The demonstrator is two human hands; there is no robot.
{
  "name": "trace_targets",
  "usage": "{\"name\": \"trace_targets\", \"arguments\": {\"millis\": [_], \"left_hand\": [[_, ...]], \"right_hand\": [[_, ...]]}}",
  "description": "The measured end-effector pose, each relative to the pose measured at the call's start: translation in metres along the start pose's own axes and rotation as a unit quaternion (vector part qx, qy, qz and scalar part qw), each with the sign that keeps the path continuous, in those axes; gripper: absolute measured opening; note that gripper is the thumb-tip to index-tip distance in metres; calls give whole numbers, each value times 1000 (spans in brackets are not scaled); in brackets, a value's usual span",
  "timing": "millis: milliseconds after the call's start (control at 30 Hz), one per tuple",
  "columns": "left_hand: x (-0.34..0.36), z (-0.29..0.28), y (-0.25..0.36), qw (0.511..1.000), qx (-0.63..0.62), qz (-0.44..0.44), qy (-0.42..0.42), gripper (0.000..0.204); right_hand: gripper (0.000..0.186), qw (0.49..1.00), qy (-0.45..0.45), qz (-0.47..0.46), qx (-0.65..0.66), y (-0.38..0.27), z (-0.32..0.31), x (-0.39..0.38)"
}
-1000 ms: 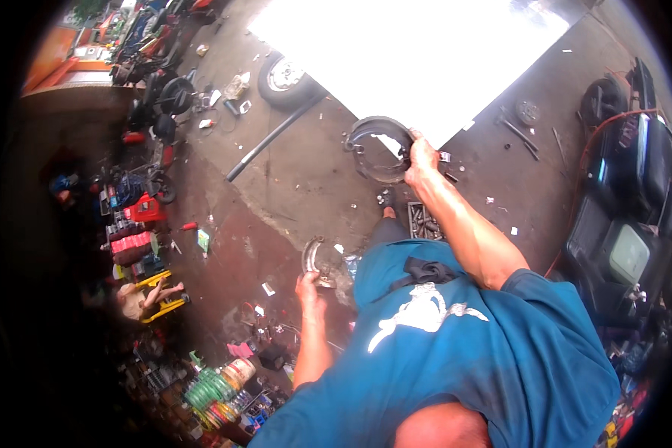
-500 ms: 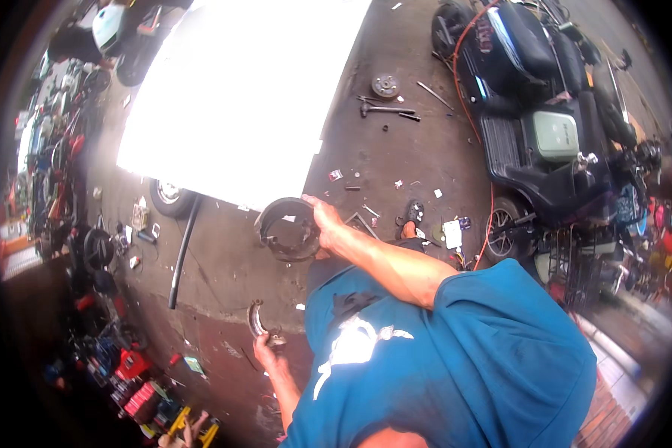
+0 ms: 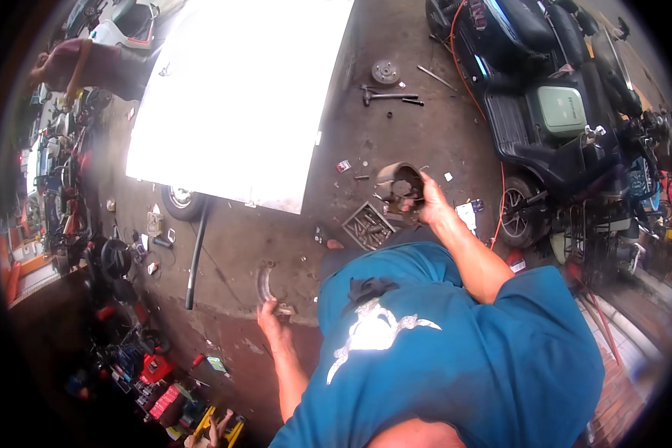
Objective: The person handles brake shoes, sprays lubricant onto the wheel hub, and works on the drum brake assembly using pliers and a wrench.
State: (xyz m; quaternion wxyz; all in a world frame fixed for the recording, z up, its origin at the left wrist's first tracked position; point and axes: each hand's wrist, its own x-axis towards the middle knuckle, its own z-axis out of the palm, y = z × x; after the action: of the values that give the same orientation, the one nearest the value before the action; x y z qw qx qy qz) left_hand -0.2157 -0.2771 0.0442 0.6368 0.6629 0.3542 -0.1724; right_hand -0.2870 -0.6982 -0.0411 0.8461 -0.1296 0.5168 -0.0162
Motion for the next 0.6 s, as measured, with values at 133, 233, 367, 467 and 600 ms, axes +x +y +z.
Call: {"name": "trace_targets", "arguments": {"millis": [133,233,367,467,600], "left_hand": [[-2,-2,-2,1000,10,-7,10,17],[-4,7,-6,999,25,-9,45,34],[21,-33,-52,998,-13,-27,62,89],[1,-19,-46,994,-51,-17,90,90],[-8,-11,-48,991,-73,21,111,39]], "right_hand": [[35,999,-29,12,38,-13,-27,-13],[42,991,-108,-73,-40,-15,-49,-16],[38,993,-104,-57,3,-14,-43,-13],[35,996,-88,-14,16,-12,-33,1],[33,991,-130,-8,-34,-5,-11,16]]}}
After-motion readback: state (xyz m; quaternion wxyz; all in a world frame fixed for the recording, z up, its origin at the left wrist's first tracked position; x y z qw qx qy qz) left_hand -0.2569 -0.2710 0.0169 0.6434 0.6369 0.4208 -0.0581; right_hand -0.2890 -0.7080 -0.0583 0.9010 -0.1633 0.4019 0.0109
